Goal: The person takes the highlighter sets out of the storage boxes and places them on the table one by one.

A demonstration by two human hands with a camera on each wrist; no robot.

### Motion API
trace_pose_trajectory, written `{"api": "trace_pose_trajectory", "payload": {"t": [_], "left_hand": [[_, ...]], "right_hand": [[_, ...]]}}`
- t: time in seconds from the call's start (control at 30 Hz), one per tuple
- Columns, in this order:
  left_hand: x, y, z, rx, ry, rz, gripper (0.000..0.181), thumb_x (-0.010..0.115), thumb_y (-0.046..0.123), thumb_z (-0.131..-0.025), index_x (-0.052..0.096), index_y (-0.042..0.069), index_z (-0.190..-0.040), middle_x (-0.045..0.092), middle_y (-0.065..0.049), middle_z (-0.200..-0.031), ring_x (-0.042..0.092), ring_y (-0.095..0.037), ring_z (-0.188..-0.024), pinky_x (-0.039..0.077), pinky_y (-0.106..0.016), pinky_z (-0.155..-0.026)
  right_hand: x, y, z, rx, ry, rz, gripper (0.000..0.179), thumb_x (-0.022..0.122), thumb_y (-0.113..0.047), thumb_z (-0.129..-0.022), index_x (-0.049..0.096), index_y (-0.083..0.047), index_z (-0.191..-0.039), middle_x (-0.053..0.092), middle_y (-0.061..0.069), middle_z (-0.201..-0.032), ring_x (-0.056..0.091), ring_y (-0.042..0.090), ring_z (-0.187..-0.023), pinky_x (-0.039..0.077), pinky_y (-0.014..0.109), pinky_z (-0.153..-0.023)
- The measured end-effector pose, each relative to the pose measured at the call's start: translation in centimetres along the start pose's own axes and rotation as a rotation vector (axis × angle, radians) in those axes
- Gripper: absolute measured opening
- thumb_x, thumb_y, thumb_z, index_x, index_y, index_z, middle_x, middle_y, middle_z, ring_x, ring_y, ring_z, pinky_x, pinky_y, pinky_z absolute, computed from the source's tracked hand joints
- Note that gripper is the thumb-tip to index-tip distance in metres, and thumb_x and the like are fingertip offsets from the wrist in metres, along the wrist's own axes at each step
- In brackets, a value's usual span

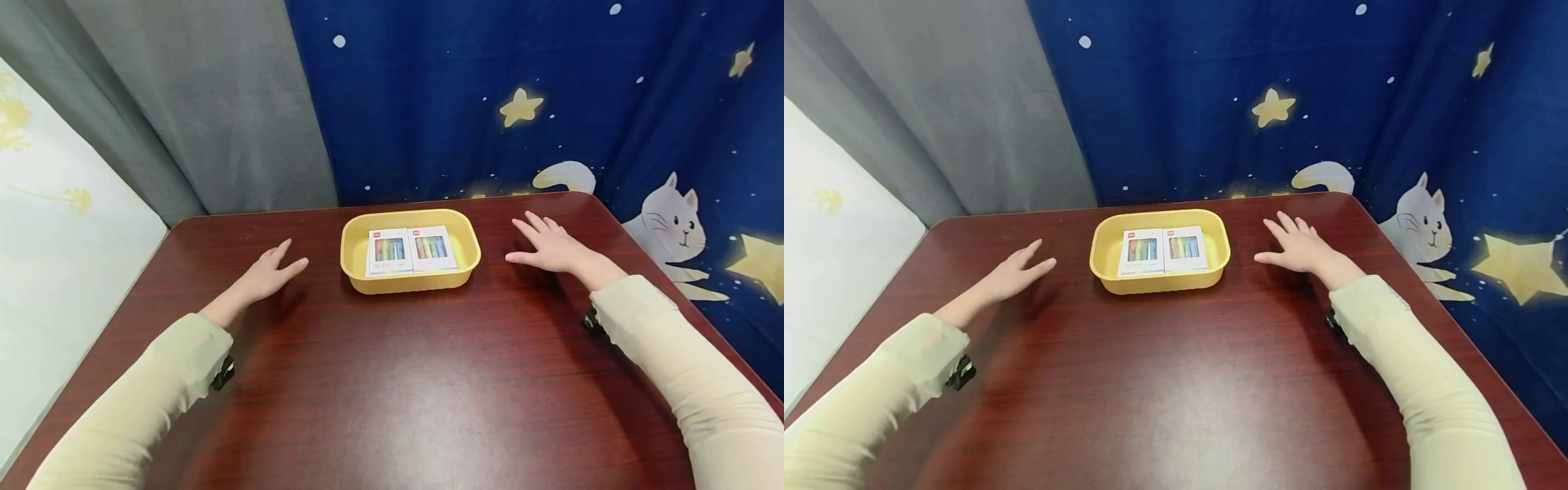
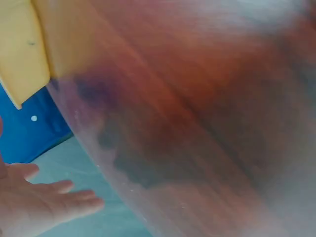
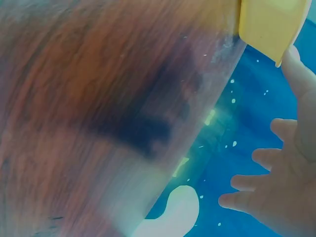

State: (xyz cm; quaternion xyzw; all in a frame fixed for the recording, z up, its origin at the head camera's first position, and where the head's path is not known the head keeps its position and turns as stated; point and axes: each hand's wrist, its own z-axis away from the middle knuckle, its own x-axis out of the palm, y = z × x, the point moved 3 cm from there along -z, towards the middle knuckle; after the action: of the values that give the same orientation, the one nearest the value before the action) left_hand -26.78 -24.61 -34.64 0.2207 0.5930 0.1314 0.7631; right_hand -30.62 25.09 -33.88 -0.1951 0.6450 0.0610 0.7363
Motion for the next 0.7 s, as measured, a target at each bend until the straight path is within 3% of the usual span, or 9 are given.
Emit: {"api": "trace_pose_trajectory", "payload": {"t": [0.13, 0.4, 0.57, 0.7], "left_hand": [[-0.6, 0.9, -0.4, -0.038, -0.010, 0.136, 0.087, 0.034, 0.064, -0.088, -0.001, 0.011, -0.148, 0.005, -0.021, -0.151, 0.008, -0.039, -0.137, 0.014, -0.058, -0.109], [-0.6, 2.0, -0.8, -0.069, -0.055, 0.606, 0.080, 0.040, 0.051, -0.093, 0.000, 0.009, -0.147, 0.018, -0.022, -0.148, 0.035, -0.042, -0.127, 0.036, -0.050, -0.103], [-0.6, 2.8, -1.5, -0.093, -0.075, 0.750, 0.076, 0.038, 0.049, -0.094, 0.004, 0.006, -0.147, 0.023, -0.024, -0.146, 0.041, -0.040, -0.123, 0.039, -0.048, -0.101], [-0.6, 3.6, -2.2, -0.130, -0.107, 0.826, 0.071, 0.038, 0.044, -0.095, 0.006, 0.008, -0.147, 0.024, -0.023, -0.146, 0.058, -0.022, -0.098, 0.044, -0.044, -0.097]], "right_hand": [[-0.7, -0.3, -0.3, 0.004, 0.017, -0.041, 0.081, 0.047, -0.052, -0.090, 0.017, -0.001, -0.144, 0.006, 0.029, -0.147, 0.007, 0.052, -0.131, 0.011, 0.063, -0.107], [-2.5, -1.6, -0.9, -0.016, 0.066, -0.143, 0.075, 0.047, -0.046, -0.092, 0.018, 0.000, -0.144, 0.011, 0.029, -0.147, 0.013, 0.047, -0.133, 0.015, 0.062, -0.107], [-3.2, -2.6, -1.4, -0.029, 0.075, -0.183, 0.074, 0.045, -0.047, -0.093, 0.017, -0.003, -0.145, 0.013, 0.026, -0.148, 0.011, 0.039, -0.137, 0.013, 0.058, -0.110], [-3.5, -3.6, -1.8, -0.041, 0.080, -0.215, 0.074, 0.043, -0.048, -0.093, 0.016, -0.005, -0.146, 0.015, 0.022, -0.149, 0.011, 0.036, -0.138, 0.012, 0.055, -0.111]]}}
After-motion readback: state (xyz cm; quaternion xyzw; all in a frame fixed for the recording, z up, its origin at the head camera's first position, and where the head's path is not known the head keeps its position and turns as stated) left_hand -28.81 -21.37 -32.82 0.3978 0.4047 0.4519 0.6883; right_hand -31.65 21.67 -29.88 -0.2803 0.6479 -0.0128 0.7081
